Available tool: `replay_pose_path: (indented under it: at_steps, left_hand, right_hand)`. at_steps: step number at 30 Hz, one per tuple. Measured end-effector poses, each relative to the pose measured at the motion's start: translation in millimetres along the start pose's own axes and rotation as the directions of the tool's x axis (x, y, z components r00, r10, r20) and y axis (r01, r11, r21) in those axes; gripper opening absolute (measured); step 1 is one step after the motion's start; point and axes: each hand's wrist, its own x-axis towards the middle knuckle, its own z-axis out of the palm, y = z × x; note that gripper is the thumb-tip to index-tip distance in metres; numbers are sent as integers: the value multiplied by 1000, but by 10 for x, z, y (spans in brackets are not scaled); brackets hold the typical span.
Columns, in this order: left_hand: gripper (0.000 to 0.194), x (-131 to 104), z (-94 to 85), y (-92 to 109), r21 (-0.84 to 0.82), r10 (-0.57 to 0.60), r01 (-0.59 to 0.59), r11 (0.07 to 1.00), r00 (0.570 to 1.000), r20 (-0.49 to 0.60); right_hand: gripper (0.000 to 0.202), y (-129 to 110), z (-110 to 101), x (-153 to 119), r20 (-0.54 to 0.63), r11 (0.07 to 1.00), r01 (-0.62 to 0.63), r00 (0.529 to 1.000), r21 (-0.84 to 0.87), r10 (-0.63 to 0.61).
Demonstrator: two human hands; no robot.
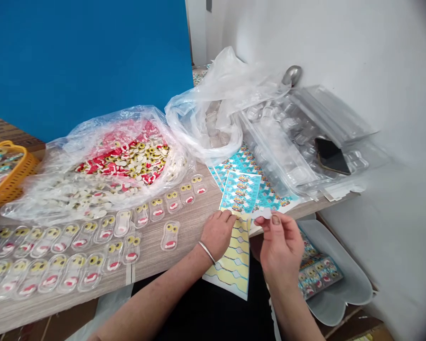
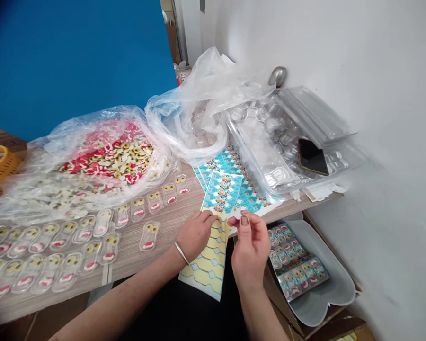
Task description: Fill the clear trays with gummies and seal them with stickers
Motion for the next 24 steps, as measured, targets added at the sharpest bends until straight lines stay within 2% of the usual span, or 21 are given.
replay_pose_path:
  at_steps: [2, 3, 4, 5, 7, 8, 9, 10, 11, 13, 15, 18, 19, 20, 22, 24]
  left_hand:
    - [25, 15, -36, 21, -305, -78, 80, 949, 997, 20]
    - [21, 1, -80, 50, -501, -140, 148, 853, 989, 52]
    - [21, -28, -140, 89, -692, -212, 220, 688, 972, 98]
    - [25, -71, -212, 134, -842, -281, 277, 463, 947, 157]
    - [37, -188, -377, 225, -957, -379, 288, 4, 887, 266]
    - [38, -255, -458, 257, -955, -409, 255, -149, 864, 294]
    - [35, -322, -532, 273, -946, -437, 220, -237, 846, 306]
    - [30, -388, -596, 268, -942, -467, 197, -272, 829, 308]
    - [27, -452, -650, 236, -944, -502, 184, -273, 810, 303]
    - [25, -576, -738, 96, -957, -571, 200, -211, 769, 287]
    - [26, -709, -825, -123, -954, -608, 297, -52, 748, 266]
    - [24, -924, -998, -472, -822, -596, 483, 303, 768, 232]
    - [23, -991, -1065, -565, -759, -584, 518, 394, 779, 228]
    - [22, -1049, -1132, -639, -707, -570, 537, 460, 789, 229]
    - [21, -1128, -1256, -736, -636, -546, 551, 540, 805, 233]
    - [21, -1155, -1345, -789, -578, -535, 556, 597, 813, 230]
  right_hand:
    - [8, -135, 12, -85, 42, 959, 222, 975, -176, -218]
    - [11, -159, 25, -124, 116, 902, 338, 941, -267, -318]
    - [16, -152, 46, -160, 212, 827, 451, 891, -336, -401]
    - [21, -121, 73, -192, 310, 743, 553, 831, -378, -461]
    - [28, -19, 147, -256, 472, 586, 705, 707, -400, -528]
    - [30, 33, 192, -291, 525, 526, 755, 653, -392, -546]
    - [31, 75, 239, -329, 563, 481, 791, 609, -378, -559]
    - [31, 104, 285, -369, 597, 454, 816, 573, -357, -561]
    - [31, 116, 327, -407, 637, 449, 832, 544, -325, -547]
    - [32, 103, 394, -463, 723, 502, 829, 502, -246, -475]
    - [34, 68, 446, -470, 768, 594, 775, 512, -218, -386]
    - [36, 53, 559, -402, 746, 682, 664, 613, -307, -261]
    - [38, 67, 618, -377, 747, 705, 626, 632, -335, -207]
    - [40, 91, 687, -360, 764, 732, 584, 631, -351, -136]
    - [43, 158, 846, -361, 806, 810, 460, 591, -365, 27]
    - [35, 235, 1004, -404, 803, 872, 290, 569, -395, 175]
